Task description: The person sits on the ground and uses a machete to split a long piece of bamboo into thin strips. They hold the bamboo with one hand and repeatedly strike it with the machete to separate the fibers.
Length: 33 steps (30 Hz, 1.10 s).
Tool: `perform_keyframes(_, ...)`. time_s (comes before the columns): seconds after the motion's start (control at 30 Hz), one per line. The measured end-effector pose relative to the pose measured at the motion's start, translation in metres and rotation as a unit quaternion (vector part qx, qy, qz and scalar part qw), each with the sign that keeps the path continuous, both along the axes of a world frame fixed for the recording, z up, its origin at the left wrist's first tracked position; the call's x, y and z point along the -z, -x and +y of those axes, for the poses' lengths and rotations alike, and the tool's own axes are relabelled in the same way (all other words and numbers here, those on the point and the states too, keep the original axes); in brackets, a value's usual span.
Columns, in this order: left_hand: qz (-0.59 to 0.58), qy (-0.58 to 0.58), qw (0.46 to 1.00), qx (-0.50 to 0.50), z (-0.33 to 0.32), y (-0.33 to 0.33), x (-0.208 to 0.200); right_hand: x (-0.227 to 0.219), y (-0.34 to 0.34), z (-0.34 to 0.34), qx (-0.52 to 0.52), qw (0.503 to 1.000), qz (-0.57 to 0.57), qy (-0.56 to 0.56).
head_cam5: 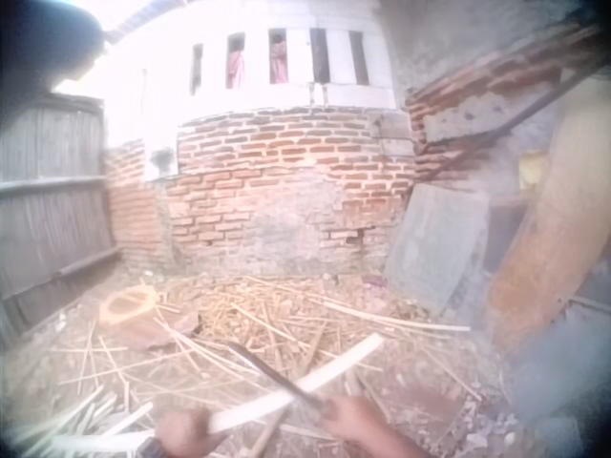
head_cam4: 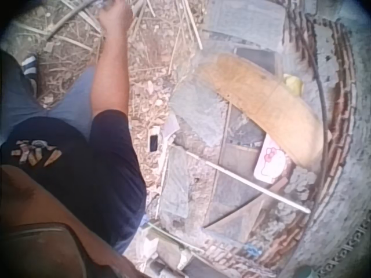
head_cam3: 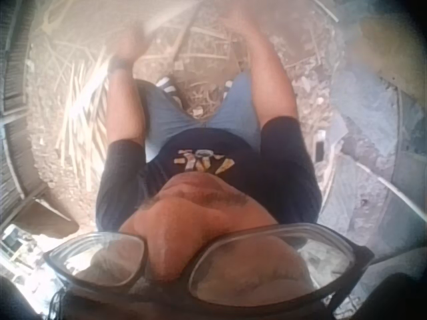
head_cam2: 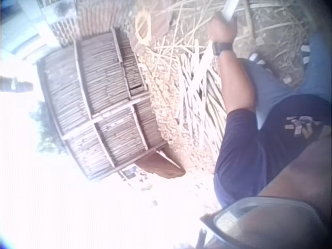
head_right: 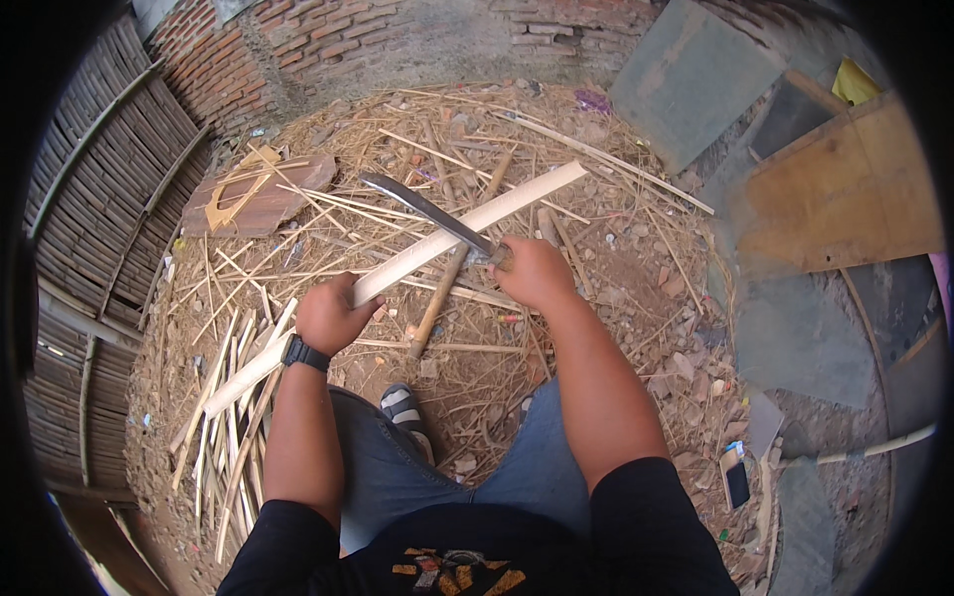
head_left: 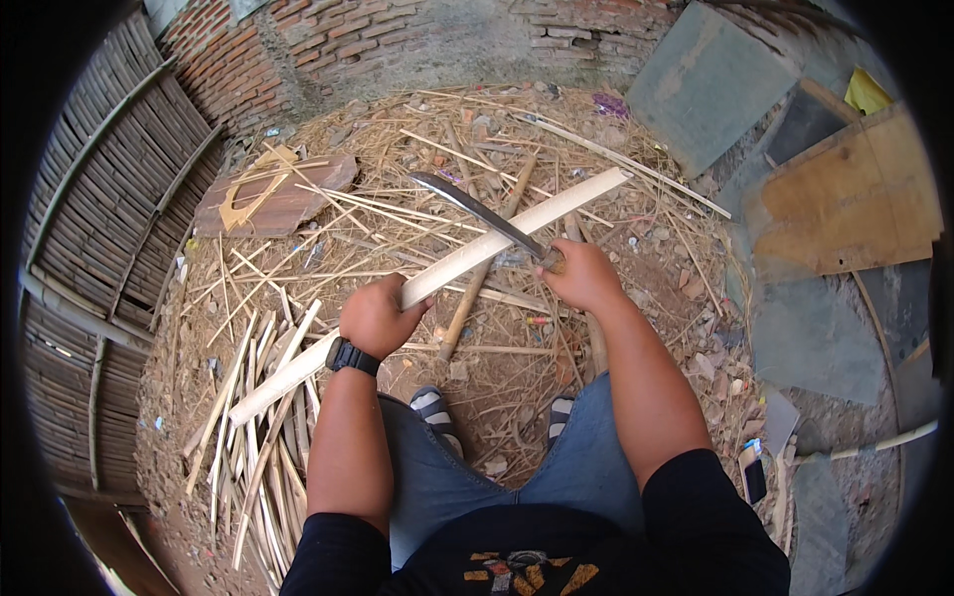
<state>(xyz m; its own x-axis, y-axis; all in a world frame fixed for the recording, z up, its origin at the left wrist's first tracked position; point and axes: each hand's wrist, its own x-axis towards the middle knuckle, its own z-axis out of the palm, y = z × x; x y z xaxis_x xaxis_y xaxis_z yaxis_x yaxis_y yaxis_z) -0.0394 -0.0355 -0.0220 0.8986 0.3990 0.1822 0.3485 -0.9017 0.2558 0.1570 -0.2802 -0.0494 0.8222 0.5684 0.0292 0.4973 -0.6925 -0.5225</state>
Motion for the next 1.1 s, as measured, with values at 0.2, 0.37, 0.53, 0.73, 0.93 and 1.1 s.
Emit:
perform_keyframes(0.2,-0.026,-0.007,1.0,0.002,-0.002,-0.006,0.004,0.019,-0.027,-0.016,0.096,0.991,-0.047,-0.075)
perform_keyframes(0.37,-0.017,0.016,1.0,-0.002,-0.001,0.0,-0.001,-0.008,-0.005,-0.011,0.06,0.996,-0.034,-0.054)
perform_keyframes(0.53,-0.031,0.006,0.999,0.001,0.001,0.0,0.001,-0.012,0.007,-0.006,-0.022,0.999,-0.04,-0.017)
perform_keyframes(0.73,-0.02,-0.021,1.0,-0.007,-0.001,-0.001,-0.005,-0.001,-0.031,-0.028,0.133,0.985,-0.024,-0.108)
perform_keyframes(0.93,-0.039,0.035,0.999,-0.005,0.001,0.001,-0.004,-0.029,0.015,-0.009,-0.014,1.0,-0.003,-0.017)
perform_keyframes(1.1,-0.028,0.041,0.999,-0.019,-0.002,0.001,-0.009,-0.011,0.01,-0.005,-0.063,0.997,-0.033,-0.025)
